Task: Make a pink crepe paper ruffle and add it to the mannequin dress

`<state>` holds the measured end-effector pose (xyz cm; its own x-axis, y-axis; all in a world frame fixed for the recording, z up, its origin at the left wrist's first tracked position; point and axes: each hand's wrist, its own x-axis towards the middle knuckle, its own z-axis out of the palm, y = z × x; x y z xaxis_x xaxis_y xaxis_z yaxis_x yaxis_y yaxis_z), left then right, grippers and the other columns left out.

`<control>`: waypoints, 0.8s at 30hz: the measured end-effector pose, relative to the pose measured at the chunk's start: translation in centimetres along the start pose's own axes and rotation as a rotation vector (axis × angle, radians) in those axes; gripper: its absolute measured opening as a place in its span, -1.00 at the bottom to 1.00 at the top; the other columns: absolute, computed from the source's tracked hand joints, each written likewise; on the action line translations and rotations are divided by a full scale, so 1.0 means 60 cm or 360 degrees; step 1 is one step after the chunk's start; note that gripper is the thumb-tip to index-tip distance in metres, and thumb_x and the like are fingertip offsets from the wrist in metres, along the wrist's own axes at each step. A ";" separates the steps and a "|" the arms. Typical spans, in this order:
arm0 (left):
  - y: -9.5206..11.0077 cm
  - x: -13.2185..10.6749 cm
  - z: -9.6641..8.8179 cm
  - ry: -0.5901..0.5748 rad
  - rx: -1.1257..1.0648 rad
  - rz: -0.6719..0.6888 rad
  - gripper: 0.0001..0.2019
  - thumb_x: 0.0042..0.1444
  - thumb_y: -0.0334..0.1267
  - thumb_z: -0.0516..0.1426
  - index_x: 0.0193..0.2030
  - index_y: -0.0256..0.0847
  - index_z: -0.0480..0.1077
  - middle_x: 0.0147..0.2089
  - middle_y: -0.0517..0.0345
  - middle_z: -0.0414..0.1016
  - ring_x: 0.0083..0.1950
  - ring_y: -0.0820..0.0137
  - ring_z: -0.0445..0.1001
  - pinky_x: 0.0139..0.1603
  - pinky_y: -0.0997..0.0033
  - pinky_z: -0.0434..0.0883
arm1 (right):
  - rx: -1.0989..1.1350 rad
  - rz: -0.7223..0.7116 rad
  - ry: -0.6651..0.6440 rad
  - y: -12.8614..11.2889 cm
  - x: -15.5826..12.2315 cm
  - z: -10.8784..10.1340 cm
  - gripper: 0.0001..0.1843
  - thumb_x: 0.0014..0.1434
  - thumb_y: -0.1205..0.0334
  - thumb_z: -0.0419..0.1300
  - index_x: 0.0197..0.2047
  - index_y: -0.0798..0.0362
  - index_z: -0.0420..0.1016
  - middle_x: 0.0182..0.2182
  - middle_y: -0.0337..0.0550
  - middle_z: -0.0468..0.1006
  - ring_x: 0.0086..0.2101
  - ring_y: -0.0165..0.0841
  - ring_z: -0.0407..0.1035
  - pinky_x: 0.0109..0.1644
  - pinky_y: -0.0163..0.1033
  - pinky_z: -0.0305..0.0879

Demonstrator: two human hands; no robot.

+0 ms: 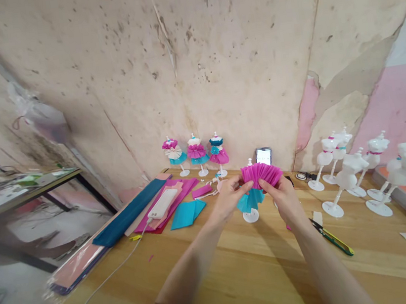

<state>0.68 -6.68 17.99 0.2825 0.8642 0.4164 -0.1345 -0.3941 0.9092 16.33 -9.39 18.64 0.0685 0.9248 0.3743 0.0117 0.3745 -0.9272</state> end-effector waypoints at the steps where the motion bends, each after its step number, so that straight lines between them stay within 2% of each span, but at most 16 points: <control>1: -0.001 0.000 -0.001 0.0013 -0.0012 -0.0006 -0.67 0.11 -0.04 0.16 -0.13 -0.27 0.43 -0.16 0.05 0.51 -0.17 0.36 0.44 -0.16 0.40 0.37 | -0.0046 0.0003 0.0001 -0.003 -0.001 -0.001 -0.71 0.13 -0.01 0.25 -0.22 0.03 0.50 -0.35 -0.17 0.56 -0.35 -0.31 0.37 -0.21 -0.19 0.29; 7: -0.010 0.000 -0.001 -0.0045 -0.0043 -0.0010 -0.71 0.09 -0.12 0.19 -0.12 -0.26 0.37 -0.20 0.08 0.46 -0.22 0.40 0.42 -0.19 0.40 0.38 | -0.0269 0.0001 0.0008 -0.012 -0.007 0.002 -0.66 0.05 -0.02 0.32 -0.21 0.04 0.51 -0.30 -0.17 0.57 -0.26 -0.25 0.39 -0.16 -0.16 0.30; 12: 0.002 -0.007 0.005 -0.0166 -0.0106 -0.0014 -0.62 0.06 -0.13 0.23 -0.03 -0.22 0.31 -0.09 0.04 0.43 -0.15 0.39 0.43 -0.18 0.41 0.40 | -0.0171 -0.0043 0.0082 -0.003 -0.005 0.001 -0.74 0.08 0.01 0.29 -0.29 0.03 0.53 -0.34 -0.20 0.57 -0.28 -0.26 0.40 -0.14 -0.14 0.30; 15: 0.017 -0.010 0.003 -0.0257 -0.0167 -0.0031 -0.68 0.14 -0.06 0.16 -0.07 -0.22 0.30 -0.17 0.08 0.40 -0.22 0.44 0.42 -0.25 0.47 0.39 | -0.0031 -0.0098 0.0112 0.001 -0.001 -0.002 -0.80 0.10 0.05 0.28 -0.31 0.00 0.51 -0.37 -0.22 0.55 -0.31 -0.29 0.39 -0.16 -0.16 0.30; 17: 0.020 -0.010 0.002 -0.0233 -0.0190 -0.0016 -0.71 0.18 -0.04 0.11 -0.14 -0.23 0.31 -0.28 0.14 0.36 -0.29 0.49 0.38 -0.29 0.50 0.36 | 0.0103 -0.0096 0.0096 0.002 0.002 -0.003 -0.84 0.09 0.08 0.29 -0.33 -0.02 0.50 -0.41 -0.24 0.52 -0.36 -0.32 0.37 -0.21 -0.18 0.29; 19: 0.015 -0.008 0.003 -0.0188 -0.0223 -0.0014 -0.72 0.17 -0.04 0.13 -0.18 -0.23 0.30 -0.31 0.17 0.34 -0.32 0.52 0.36 -0.31 0.53 0.35 | 0.0201 -0.0060 0.0032 0.004 0.003 -0.003 -0.86 0.08 0.12 0.30 -0.33 -0.02 0.49 -0.42 -0.25 0.51 -0.39 -0.34 0.34 -0.25 -0.20 0.27; 24: -0.007 -0.001 0.004 -0.0166 -0.0255 -0.0022 -0.65 0.08 -0.11 0.23 -0.08 -0.21 0.29 -0.17 0.10 0.40 -0.22 0.46 0.42 -0.24 0.47 0.39 | 0.0057 -0.0080 -0.0084 0.004 0.000 -0.002 -0.84 0.08 0.13 0.30 -0.29 0.00 0.50 -0.37 -0.24 0.52 -0.33 -0.32 0.35 -0.18 -0.18 0.27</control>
<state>0.94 -6.65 17.56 0.3812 0.8287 0.4098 -0.2772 -0.3205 0.9058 16.48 -9.33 18.38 0.0158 0.9067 0.4214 -0.0223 0.4217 -0.9065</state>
